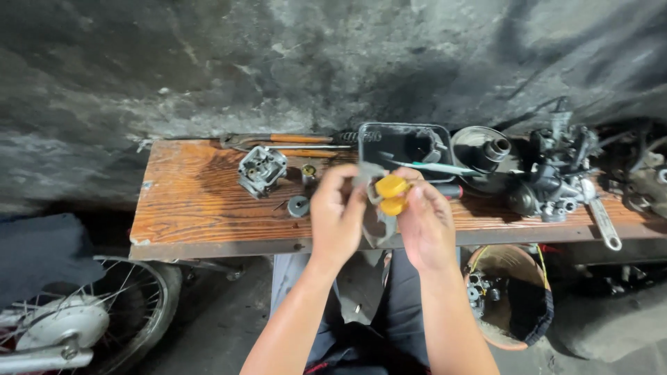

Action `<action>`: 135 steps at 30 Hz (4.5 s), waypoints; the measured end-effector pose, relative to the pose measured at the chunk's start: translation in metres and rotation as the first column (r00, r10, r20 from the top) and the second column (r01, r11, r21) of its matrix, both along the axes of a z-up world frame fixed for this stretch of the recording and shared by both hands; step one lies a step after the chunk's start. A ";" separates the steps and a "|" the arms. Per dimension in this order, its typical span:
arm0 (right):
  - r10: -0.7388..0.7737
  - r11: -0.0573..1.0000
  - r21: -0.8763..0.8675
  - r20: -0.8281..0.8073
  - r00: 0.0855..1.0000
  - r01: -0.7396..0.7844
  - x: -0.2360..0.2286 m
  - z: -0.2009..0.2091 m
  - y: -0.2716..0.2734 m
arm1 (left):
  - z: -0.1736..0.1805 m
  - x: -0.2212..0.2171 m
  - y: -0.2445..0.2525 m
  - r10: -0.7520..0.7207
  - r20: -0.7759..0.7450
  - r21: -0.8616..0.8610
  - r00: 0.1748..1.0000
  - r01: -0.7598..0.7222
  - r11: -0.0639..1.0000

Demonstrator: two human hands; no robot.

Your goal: The person cleans various small mechanical parts, including a metal spring and a yellow plastic component, using a toothbrush and a rag. They scrub the items over a black tray and wipe them with a cloth on a wooden workbench.

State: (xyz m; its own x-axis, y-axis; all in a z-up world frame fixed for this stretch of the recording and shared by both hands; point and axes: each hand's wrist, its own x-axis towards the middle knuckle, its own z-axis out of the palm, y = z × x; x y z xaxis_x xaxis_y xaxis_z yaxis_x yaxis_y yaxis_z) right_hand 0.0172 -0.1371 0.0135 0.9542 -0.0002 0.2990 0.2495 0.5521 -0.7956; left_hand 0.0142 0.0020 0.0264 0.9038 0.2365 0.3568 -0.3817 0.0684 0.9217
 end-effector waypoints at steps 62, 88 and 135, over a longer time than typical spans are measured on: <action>-0.136 0.990 -0.054 -0.161 0.978 0.128 0.030 -0.083 0.010 | -0.060 -0.025 0.191 0.514 0.293 0.623 0.806 -0.569 0.536; -0.022 0.994 -0.105 -0.094 0.995 0.012 0.021 -0.074 0.031 | -0.077 -0.032 0.135 0.518 0.200 0.870 0.832 -0.393 0.296; -0.089 0.971 -0.226 -0.053 0.995 0.074 0.019 -0.063 0.013 | -0.075 -0.036 0.152 0.455 0.231 0.789 0.860 -0.439 0.430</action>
State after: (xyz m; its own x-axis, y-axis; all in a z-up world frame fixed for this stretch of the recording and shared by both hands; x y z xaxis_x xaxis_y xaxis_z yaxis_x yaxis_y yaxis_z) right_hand 0.0361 -0.1240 -0.0497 0.9705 -0.0188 0.2404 0.2324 0.3388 -0.9117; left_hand -0.0213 0.1540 -0.0489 0.7661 0.2347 0.5984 -0.1189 -0.8632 0.4907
